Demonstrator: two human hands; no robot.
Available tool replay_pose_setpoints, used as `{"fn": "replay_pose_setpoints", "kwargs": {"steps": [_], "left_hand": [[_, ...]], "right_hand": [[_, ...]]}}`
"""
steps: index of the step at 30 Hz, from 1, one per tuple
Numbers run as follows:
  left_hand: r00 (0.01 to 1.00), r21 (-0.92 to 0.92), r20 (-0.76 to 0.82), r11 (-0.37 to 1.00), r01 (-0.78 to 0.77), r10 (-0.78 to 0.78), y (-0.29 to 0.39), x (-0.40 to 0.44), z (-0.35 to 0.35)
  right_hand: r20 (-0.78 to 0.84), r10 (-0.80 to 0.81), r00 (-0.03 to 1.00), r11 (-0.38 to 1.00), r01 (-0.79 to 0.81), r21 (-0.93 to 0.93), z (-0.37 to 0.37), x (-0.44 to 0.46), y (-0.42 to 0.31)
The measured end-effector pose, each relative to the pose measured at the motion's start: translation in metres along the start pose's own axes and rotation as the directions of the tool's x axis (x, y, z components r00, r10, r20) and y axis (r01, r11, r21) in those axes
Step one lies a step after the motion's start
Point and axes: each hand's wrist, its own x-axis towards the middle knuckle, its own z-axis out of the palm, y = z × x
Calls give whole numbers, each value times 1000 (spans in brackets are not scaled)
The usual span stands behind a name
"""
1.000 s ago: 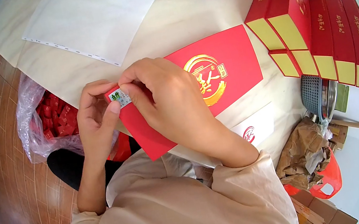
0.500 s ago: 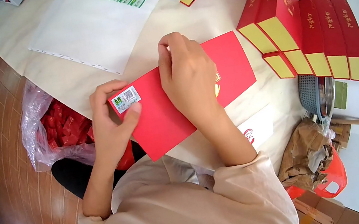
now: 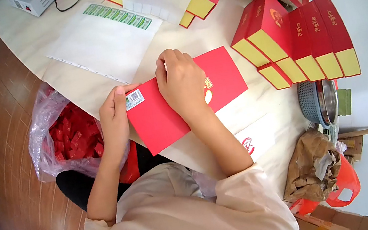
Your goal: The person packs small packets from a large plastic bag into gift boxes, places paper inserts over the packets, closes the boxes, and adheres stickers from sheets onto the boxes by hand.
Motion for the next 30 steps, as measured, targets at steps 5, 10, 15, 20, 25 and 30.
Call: {"fn": "replay_pose_setpoints", "kwargs": {"steps": [5,10,15,20,25,30], "left_hand": [[965,298,-149,940,-165,216,-21,-14,-6],[966,343,-109,920,-186,236,-22,-26,-17],[945,331,-74,901,-280,320,-24,-47,-19],[962,289,-70,928,-233,263,-6,-65,-16],[925,281,-58,895,-346,375,16,-81,-26],[877,-4,-45,878,-479,479,83,-88,-35]], "right_hand": [[19,-25,999,999,24,47,-5,-7,-2],[133,-184,974,977,167,134,-38,-58,-15],[271,-262,926,964,239,114,-61,-143,-18],[89,-265,960,963,268,-24,-34,-173,-12],[-122,-399,909,914,405,28,-48,-154,-23],[-481,-266,835,789,475,389,-101,-96,-31]]}}
